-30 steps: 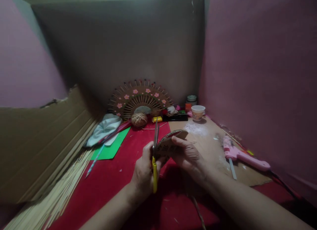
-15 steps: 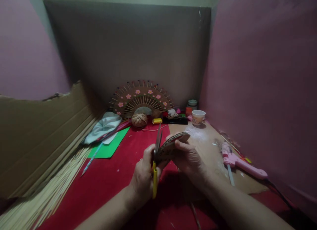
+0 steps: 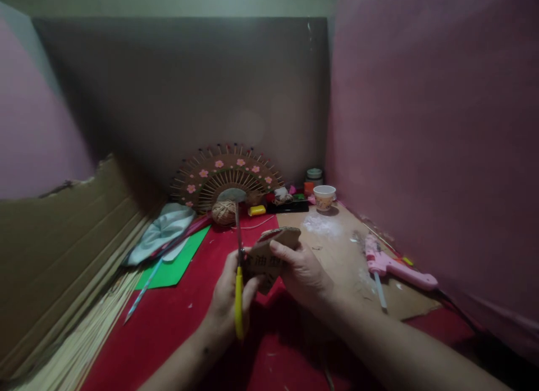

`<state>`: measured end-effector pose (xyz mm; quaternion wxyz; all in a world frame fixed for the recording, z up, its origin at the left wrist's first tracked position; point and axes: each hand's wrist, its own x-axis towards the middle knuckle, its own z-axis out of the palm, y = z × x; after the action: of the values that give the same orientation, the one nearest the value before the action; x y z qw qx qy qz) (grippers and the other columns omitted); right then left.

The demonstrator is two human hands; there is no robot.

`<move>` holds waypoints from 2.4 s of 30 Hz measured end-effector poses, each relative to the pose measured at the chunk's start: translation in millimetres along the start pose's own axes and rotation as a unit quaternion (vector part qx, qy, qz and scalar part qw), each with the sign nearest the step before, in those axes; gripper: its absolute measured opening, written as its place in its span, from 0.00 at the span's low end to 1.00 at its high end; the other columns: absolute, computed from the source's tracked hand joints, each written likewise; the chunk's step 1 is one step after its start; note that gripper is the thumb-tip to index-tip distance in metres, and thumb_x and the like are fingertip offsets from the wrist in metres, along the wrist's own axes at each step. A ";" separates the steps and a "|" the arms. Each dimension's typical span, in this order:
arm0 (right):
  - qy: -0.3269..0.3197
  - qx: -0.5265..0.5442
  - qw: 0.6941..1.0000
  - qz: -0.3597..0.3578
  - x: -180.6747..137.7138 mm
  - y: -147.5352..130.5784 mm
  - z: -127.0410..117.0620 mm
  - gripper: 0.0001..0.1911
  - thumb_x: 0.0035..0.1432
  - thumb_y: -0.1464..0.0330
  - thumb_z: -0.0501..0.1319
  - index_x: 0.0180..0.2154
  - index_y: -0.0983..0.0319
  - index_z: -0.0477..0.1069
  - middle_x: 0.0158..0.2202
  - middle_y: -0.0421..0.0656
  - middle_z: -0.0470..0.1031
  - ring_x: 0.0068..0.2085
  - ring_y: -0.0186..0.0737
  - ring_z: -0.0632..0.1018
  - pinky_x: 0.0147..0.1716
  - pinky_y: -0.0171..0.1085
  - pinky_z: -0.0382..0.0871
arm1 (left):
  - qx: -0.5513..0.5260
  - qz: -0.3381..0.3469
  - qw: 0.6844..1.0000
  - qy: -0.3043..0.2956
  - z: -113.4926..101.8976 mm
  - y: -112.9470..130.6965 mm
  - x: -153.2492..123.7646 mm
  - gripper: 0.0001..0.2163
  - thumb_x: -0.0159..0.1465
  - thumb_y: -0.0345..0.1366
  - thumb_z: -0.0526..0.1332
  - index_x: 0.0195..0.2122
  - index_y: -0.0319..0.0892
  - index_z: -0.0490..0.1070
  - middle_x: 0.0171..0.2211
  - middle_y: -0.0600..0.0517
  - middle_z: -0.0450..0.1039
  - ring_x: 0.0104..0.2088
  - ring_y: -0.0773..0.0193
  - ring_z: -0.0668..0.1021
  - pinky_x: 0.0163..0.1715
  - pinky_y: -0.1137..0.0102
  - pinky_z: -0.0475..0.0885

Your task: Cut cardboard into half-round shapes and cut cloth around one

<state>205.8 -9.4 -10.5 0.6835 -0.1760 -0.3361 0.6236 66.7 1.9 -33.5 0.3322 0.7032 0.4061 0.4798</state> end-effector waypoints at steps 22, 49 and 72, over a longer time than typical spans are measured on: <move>0.052 0.089 0.981 0.167 8.1 -13.6 -13.1 0.09 0.43 0.66 0.68 0.26 0.62 0.70 0.23 0.39 0.74 0.30 0.38 0.72 0.41 0.41 0.63 | -0.217 -0.298 0.918 -0.149 -12.1 0.6 15.1 0.11 0.47 0.36 0.67 0.30 0.36 0.72 0.17 0.53 0.71 0.12 0.67 0.71 0.11 0.72 0.69; 0.086 0.060 0.986 0.131 3.0 -5.1 -20.8 0.11 0.35 0.76 0.67 0.27 0.62 0.74 0.25 0.39 0.78 0.26 0.38 0.76 0.35 0.41 0.69 | 0.122 0.026 0.992 -0.035 5.2 25.3 -15.0 0.20 0.56 0.40 0.62 0.47 0.44 0.57 0.30 0.54 0.71 0.28 0.65 0.74 0.28 0.72 0.70; 0.098 0.097 0.989 -0.047 15.1 -42.6 -22.5 0.14 0.44 0.77 0.63 0.36 0.59 0.74 0.35 0.37 0.80 0.36 0.34 0.78 0.43 0.36 0.70 | 0.333 0.168 0.928 -0.005 8.7 6.9 -17.2 0.21 0.59 0.27 0.47 0.55 0.34 0.48 0.45 0.36 0.68 0.42 0.50 0.76 0.36 0.57 0.75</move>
<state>252.3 2.5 5.2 0.7555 -0.1532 -0.2129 0.6004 73.1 -17.1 -37.4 -0.0042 0.8338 0.4164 0.3624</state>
